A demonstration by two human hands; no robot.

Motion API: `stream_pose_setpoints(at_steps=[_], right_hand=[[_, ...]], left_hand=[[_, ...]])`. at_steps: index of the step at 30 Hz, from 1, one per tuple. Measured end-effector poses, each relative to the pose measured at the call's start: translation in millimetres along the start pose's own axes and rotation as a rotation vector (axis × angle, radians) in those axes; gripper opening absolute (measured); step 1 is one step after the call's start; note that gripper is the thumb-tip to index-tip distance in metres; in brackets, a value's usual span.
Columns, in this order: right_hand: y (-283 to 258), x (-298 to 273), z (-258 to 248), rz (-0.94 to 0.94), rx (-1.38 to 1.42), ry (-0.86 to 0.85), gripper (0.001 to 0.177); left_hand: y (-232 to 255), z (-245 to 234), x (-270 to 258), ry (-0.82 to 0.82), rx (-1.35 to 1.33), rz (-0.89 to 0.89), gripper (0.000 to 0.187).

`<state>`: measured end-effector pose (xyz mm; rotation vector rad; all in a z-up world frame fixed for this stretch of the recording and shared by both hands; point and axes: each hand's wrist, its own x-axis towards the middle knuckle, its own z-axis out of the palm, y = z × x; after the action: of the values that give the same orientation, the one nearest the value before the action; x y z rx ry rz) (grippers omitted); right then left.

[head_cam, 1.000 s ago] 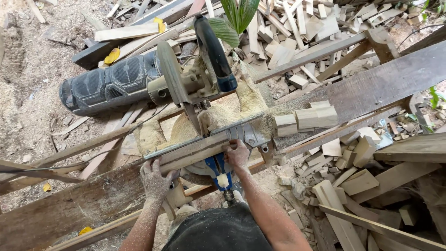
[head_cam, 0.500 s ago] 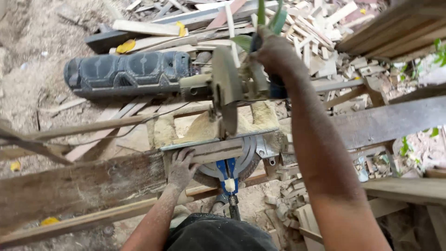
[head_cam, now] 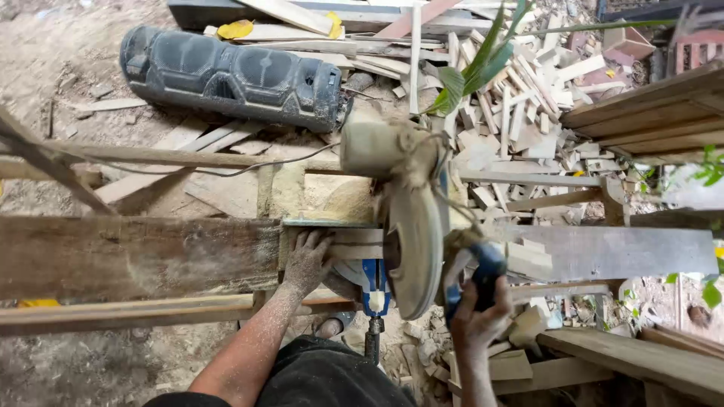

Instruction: Cutting small wooden blocks from a long wooden piece using a miter saw.

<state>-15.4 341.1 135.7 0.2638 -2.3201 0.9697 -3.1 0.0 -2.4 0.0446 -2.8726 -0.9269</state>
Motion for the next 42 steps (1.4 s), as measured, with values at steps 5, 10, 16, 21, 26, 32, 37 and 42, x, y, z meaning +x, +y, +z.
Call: stream_pose_setpoints(at_steps=[5, 10, 16, 21, 26, 32, 37, 42], right_hand=[[26, -57, 17, 0.087, -0.107, 0.121, 0.052], [33, -69, 22, 0.049, -0.065, 0.168, 0.052], [22, -70, 23, -0.032, -0.091, 0.15, 0.051], [23, -78, 21, -0.033, -0.043, 0.126, 0.051], [22, -75, 25, -0.063, -0.053, 0.13, 0.052], [18, -92, 24, -0.053, -0.053, 0.123, 0.052], [28, -94, 27, -0.045, -0.049, 0.103, 0.055], [-54, 49, -9, 0.024, -0.142, -0.078, 0.053]], left_hand=[[9, -9, 1, -0.048, 0.02, -0.003, 0.057], [17, -11, 12, -0.025, 0.054, -0.008, 0.058], [15, -13, 9, -0.005, 0.032, 0.018, 0.059], [12, -8, 5, -0.058, 0.045, -0.039, 0.057], [7, -3, 5, -0.055, 0.092, -0.031, 0.058], [14, -9, 2, -0.094, 0.083, -0.058, 0.059], [7, -2, 6, -0.118, 0.084, -0.082, 0.058], [6, -8, 4, -0.091, 0.062, -0.045, 0.058]])
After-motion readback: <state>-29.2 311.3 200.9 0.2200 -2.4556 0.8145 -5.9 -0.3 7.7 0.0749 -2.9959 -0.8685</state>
